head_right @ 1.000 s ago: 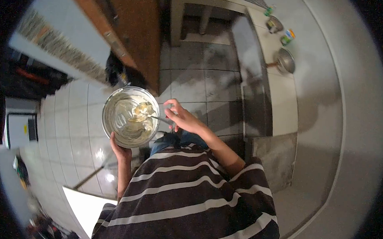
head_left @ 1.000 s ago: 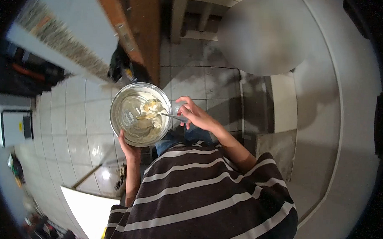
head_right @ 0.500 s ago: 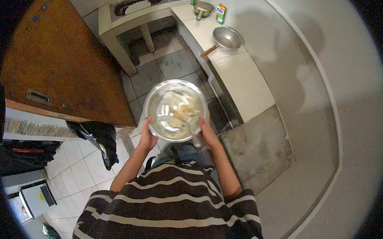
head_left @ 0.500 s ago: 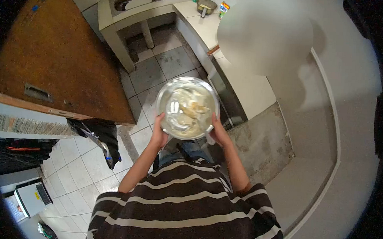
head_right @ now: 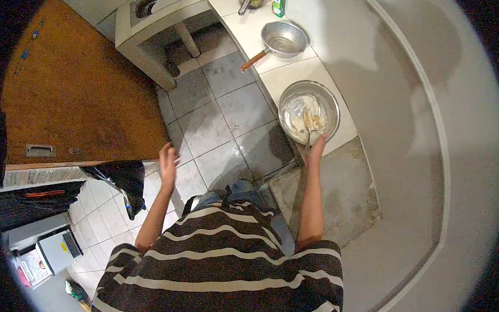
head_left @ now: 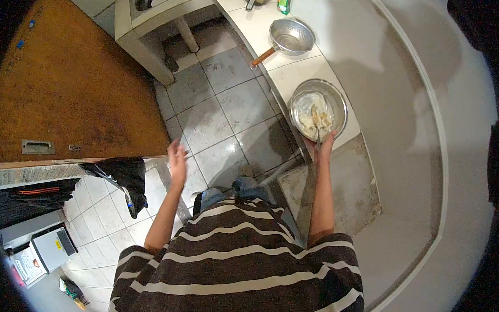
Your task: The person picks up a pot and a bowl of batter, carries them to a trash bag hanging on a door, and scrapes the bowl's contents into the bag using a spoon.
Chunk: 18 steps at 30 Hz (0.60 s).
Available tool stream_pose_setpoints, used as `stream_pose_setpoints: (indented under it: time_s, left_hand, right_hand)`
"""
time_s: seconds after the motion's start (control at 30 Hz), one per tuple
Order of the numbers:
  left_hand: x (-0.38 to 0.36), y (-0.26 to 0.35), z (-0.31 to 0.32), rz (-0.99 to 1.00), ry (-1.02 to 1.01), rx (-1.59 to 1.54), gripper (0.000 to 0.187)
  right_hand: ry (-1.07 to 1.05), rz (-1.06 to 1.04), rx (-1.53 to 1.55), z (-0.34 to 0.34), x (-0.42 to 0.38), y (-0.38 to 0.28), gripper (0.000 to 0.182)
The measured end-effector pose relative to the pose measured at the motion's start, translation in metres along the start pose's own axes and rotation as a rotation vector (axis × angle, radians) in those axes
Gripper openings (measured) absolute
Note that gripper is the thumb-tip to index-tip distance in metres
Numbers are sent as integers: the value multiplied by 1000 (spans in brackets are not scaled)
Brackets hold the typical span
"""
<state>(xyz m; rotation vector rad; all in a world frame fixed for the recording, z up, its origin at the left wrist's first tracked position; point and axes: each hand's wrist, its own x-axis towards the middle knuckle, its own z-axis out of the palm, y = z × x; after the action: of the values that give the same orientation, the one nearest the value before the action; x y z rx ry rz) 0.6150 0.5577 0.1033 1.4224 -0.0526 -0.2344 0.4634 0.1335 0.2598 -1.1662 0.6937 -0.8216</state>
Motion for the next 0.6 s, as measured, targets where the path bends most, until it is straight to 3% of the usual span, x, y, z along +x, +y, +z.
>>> stream_pose_setpoints:
  time_s: [0.03,0.13,0.23,0.3,0.33,0.37,0.4,0.43,0.47,0.53,0.6]
  left_hand:
    - [22,-11,11,-36,103,7,52]
    - [2,-13,-54,-97,321,77,46]
    - [9,-34,-61,24,487,208,38]
    - [-2,-52,-96,75,629,432,33]
    - [9,-35,-36,122,711,305,33]
    - [2,-41,-62,133,847,221,30]
    - [-4,-47,-74,59,932,166,30]
    - [-21,-40,-113,28,997,205,28]
    - [-37,-26,-147,27,1064,180,24]
    - [-32,-50,-187,55,1130,433,20]
    - [-13,-65,-217,42,1073,554,21]
  right_hand:
    - [-67,2,66,-1,51,-8,70]
    - [-33,52,28,3,59,-13,66]
    - [-53,71,15,-52,178,16,68]
    - [-99,52,-49,-54,186,-2,68]
    - [-245,58,-27,-73,245,-20,69]
    - [-251,54,-105,-63,226,-33,73]
    - [-354,-144,-245,-79,245,-29,86]
    - [-230,-58,-214,-55,206,-38,82]
    - [-143,-10,-180,-90,229,-13,77]
    - [-244,139,-253,-97,240,-24,75]
    - [-239,67,-330,-73,223,-36,75]
